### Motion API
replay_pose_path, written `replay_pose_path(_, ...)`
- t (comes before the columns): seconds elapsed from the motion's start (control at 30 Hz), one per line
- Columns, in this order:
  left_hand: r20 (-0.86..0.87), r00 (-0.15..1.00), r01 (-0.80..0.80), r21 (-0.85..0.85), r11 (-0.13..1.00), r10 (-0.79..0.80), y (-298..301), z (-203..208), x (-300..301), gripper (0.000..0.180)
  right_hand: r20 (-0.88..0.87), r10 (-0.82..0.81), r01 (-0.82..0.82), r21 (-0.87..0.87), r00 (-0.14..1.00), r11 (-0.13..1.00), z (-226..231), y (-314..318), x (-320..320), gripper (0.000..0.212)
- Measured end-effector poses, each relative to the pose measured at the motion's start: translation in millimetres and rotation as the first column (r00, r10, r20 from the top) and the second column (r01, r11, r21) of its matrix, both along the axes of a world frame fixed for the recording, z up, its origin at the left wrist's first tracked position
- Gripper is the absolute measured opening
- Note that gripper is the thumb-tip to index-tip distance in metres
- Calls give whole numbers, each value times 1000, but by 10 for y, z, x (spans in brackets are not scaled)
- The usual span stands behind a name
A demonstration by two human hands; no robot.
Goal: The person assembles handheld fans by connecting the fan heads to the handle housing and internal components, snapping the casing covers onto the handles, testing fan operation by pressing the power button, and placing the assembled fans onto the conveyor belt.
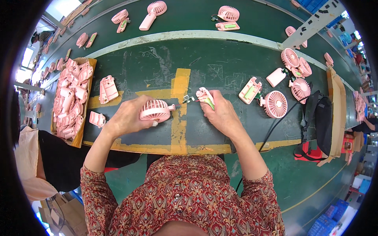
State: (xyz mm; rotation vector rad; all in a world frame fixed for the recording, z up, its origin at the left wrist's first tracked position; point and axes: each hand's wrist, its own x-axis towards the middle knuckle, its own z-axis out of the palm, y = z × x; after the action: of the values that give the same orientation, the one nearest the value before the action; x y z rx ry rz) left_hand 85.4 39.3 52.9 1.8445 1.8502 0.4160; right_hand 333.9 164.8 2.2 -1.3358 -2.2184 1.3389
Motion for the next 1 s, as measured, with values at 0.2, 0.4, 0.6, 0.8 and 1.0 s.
replay_pose_path(0.2,810,514,-435,-36,900,281,-144,-21,-110,59,-382,-81,-185,-610,921,770,33,-81,-39,44)
replay_pose_path(0.4,954,283,-414,26,910,101,-138,49,298,71,-353,-108,-267,-844,929,466,-85,-264,-190,57)
replay_pose_path(0.6,938,316,-526,50,849,141,-62,-32,498,56,-376,-49,-297,-800,926,521,-13,-437,-255,34)
replay_pose_path(0.8,865,431,-618,75,783,257,-25,-118,511,54,-463,-73,-365,-779,884,510,47,-525,-233,28)
replay_pose_path(1.0,857,425,-653,67,755,291,-10,-196,552,54,-516,-192,-353,-770,835,531,33,-600,-224,23)
